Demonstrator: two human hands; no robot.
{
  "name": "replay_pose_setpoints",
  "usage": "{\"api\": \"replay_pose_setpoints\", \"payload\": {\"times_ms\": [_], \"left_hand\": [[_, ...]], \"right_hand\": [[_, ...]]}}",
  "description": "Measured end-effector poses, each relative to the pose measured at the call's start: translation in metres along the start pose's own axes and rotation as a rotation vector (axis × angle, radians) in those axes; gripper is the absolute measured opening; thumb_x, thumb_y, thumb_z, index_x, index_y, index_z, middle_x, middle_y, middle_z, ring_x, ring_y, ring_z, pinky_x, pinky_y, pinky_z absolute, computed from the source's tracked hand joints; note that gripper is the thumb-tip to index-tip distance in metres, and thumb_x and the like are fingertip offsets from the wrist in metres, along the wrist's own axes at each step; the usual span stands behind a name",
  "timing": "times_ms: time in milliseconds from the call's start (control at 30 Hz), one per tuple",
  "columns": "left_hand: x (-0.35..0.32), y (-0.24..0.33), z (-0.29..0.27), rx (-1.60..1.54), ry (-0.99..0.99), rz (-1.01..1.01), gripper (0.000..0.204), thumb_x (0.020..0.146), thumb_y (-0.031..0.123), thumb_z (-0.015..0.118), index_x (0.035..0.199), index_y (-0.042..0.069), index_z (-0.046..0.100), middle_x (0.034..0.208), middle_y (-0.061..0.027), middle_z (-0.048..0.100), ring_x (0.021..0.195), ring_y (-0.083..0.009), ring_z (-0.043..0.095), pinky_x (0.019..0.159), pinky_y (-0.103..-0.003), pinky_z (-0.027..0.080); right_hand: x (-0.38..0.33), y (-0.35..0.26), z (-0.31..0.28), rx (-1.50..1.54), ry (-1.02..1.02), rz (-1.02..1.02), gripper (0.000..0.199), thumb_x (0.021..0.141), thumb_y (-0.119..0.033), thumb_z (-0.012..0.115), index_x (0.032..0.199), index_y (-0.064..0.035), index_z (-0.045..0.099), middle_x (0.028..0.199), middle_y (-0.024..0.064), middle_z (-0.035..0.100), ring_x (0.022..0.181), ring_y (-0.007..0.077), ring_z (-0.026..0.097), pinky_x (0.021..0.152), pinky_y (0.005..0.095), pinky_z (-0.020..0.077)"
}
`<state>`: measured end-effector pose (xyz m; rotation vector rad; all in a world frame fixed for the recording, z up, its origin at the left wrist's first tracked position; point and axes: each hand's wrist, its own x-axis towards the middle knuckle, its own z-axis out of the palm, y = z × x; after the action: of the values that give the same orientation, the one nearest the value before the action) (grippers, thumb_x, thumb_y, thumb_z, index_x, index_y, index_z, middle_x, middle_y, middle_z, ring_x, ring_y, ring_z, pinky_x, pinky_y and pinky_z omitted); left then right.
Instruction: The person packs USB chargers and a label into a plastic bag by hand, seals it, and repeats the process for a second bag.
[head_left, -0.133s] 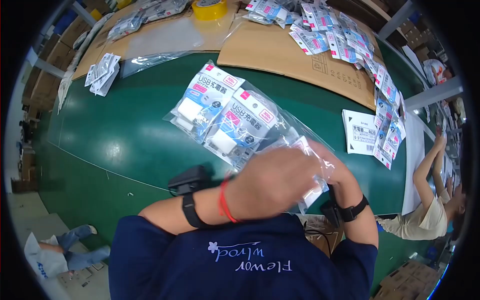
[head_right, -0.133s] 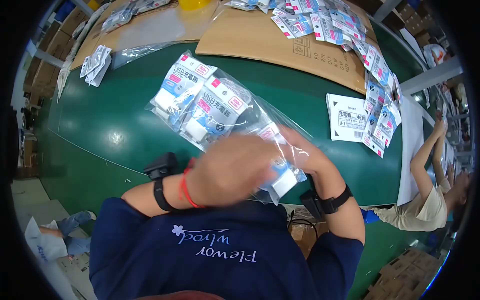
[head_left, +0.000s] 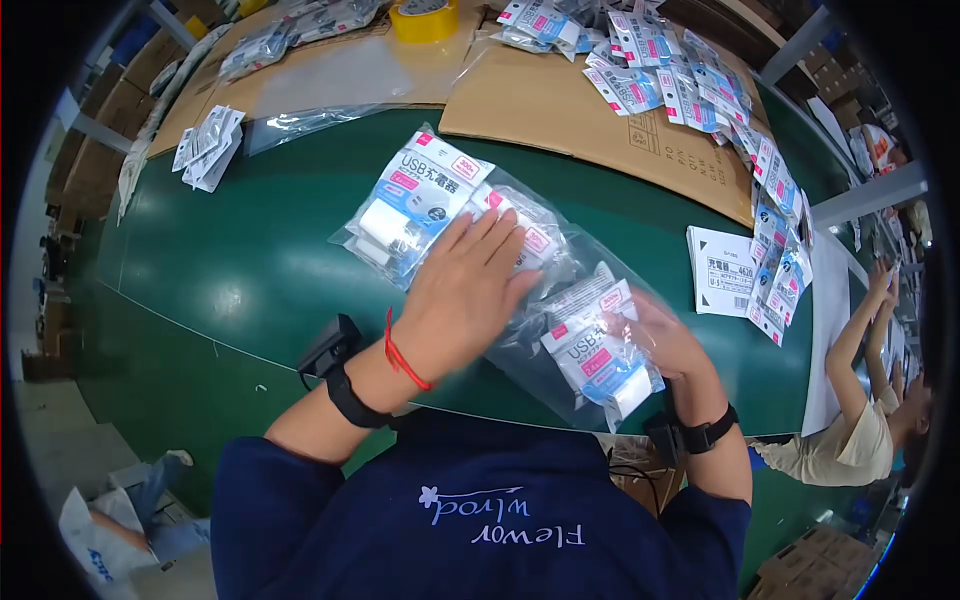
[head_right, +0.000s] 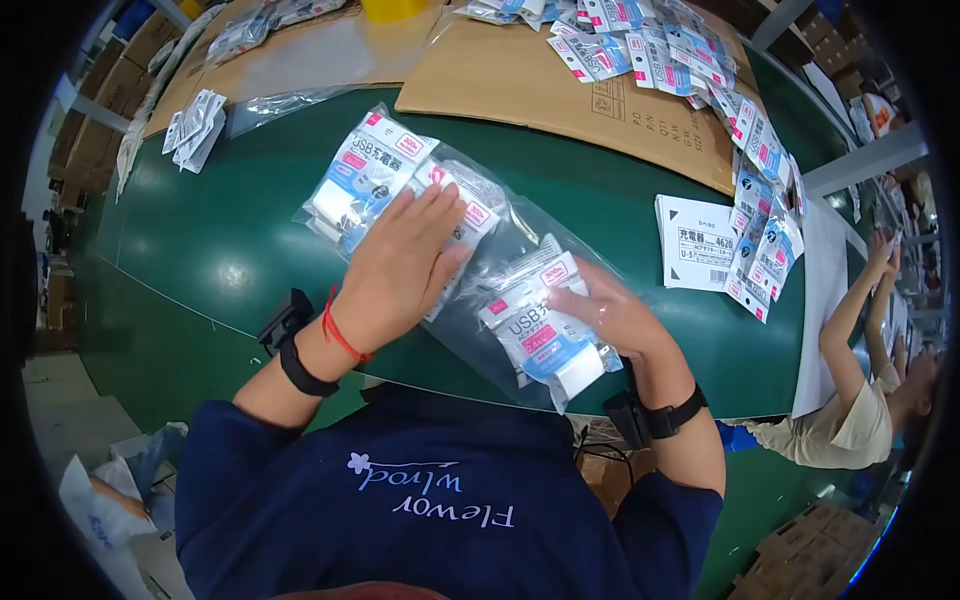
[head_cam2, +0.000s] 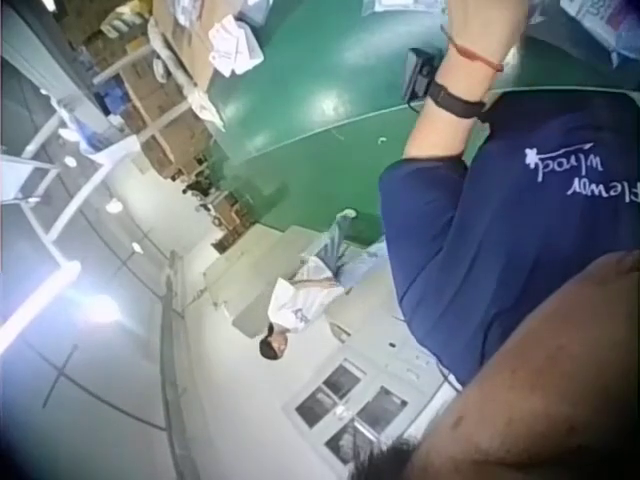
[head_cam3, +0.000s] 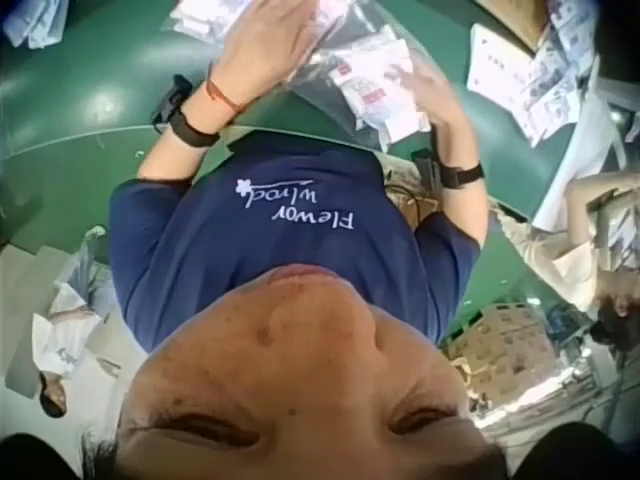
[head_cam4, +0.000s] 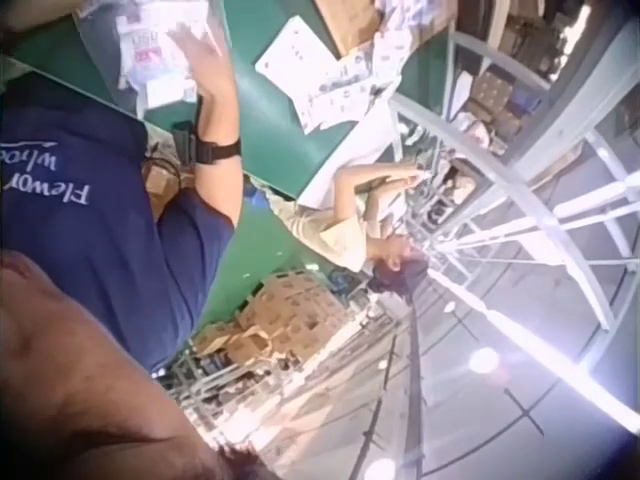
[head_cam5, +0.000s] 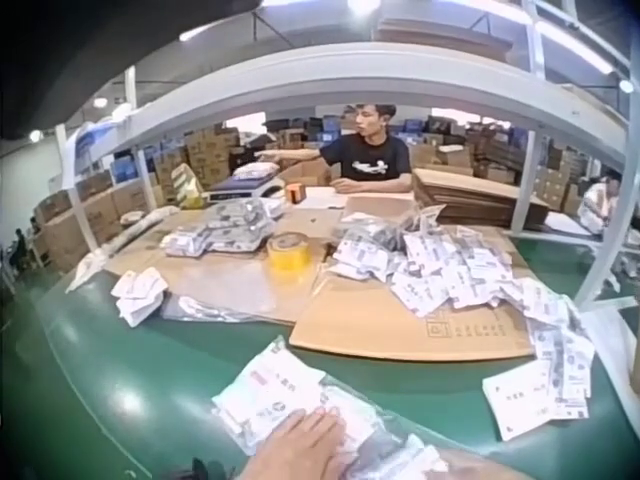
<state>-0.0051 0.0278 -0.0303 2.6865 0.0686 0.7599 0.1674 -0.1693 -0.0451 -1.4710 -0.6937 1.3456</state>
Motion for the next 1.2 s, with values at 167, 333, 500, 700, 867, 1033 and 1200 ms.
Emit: {"api": "replay_pose_setpoints", "payload": {"times_ms": [167,333,500,700,867,1033,1200], "left_hand": [[-0.003,-0.008,0.004,0.109,-0.115,-0.048,0.044,0.084,0.023,0.064,0.118,-0.004,0.055,0.126,-0.0197,0.054,0.121,-0.0332,0.048,0.103,-0.042,0.035],[0.001,0.042,-0.020,-0.090,-0.024,0.027,0.043,0.082,0.028,0.067,0.110,-0.002,0.057,0.114,-0.0180,0.057,0.107,-0.0322,0.054,0.091,-0.041,0.041],[-0.007,0.074,0.000,-0.125,-0.180,0.114,0.030,0.075,0.026,0.068,0.091,0.003,0.057,0.089,-0.0085,0.054,0.082,-0.0231,0.054,0.071,-0.034,0.041],[-0.011,0.080,0.007,-0.073,-0.173,0.257,0.015,0.072,0.015,0.061,0.081,0.005,0.054,0.084,-0.0052,0.053,0.072,-0.0181,0.053,0.065,-0.028,0.041],[-0.016,0.086,0.010,-0.154,-0.061,0.357,0.015,0.072,0.012,0.057,0.085,0.004,0.057,0.080,-0.0056,0.052,0.065,-0.0172,0.052,0.060,-0.027,0.041],[-0.014,0.077,-0.004,-0.192,-0.009,0.348,0.022,0.073,0.012,0.058,0.092,0.001,0.059,0.081,-0.0053,0.053,0.066,-0.0169,0.053,0.060,-0.027,0.042],[-0.014,0.073,-0.004,-0.254,-0.108,0.358,0.027,0.073,0.012,0.059,0.096,-0.001,0.061,0.084,-0.0055,0.055,0.069,-0.0168,0.055,0.060,-0.027,0.043]], "right_hand": [[0.000,-0.003,0.003,0.068,0.047,0.089,0.043,0.092,-0.020,0.061,0.129,-0.0016,0.049,0.114,0.0075,0.061,0.102,0.0139,0.057,0.091,0.0283,0.0457],[0.007,-0.008,0.013,0.253,0.034,0.034,0.043,0.091,-0.016,0.061,0.130,-0.0021,0.048,0.115,0.0079,0.061,0.102,0.0143,0.058,0.089,0.0280,0.0478],[0.018,0.002,0.027,0.206,0.063,-0.116,0.041,0.092,-0.015,0.060,0.129,-0.0021,0.048,0.117,0.0079,0.060,0.104,0.0146,0.058,0.089,0.0282,0.0484],[0.026,0.002,0.035,0.349,0.075,-0.100,0.041,0.095,-0.017,0.055,0.132,-0.0029,0.044,0.121,0.0081,0.057,0.109,0.0131,0.053,0.093,0.0286,0.0453],[0.046,-0.006,0.093,0.398,0.525,-0.162,0.043,0.095,-0.019,0.057,0.132,-0.0033,0.043,0.116,0.0069,0.057,0.100,0.0107,0.054,0.085,0.0271,0.0468],[0.032,-0.004,0.078,0.035,0.421,-0.248,0.032,0.094,-0.020,0.058,0.119,-0.0012,0.054,0.106,0.0054,0.060,0.086,0.0094,0.055,0.072,0.0249,0.0475],[0.013,-0.009,0.058,0.026,0.279,-0.005,0.023,0.094,-0.021,0.058,0.100,0.0005,0.063,0.091,0.0033,0.063,0.071,0.0087,0.055,0.064,0.0233,0.0477]]}}
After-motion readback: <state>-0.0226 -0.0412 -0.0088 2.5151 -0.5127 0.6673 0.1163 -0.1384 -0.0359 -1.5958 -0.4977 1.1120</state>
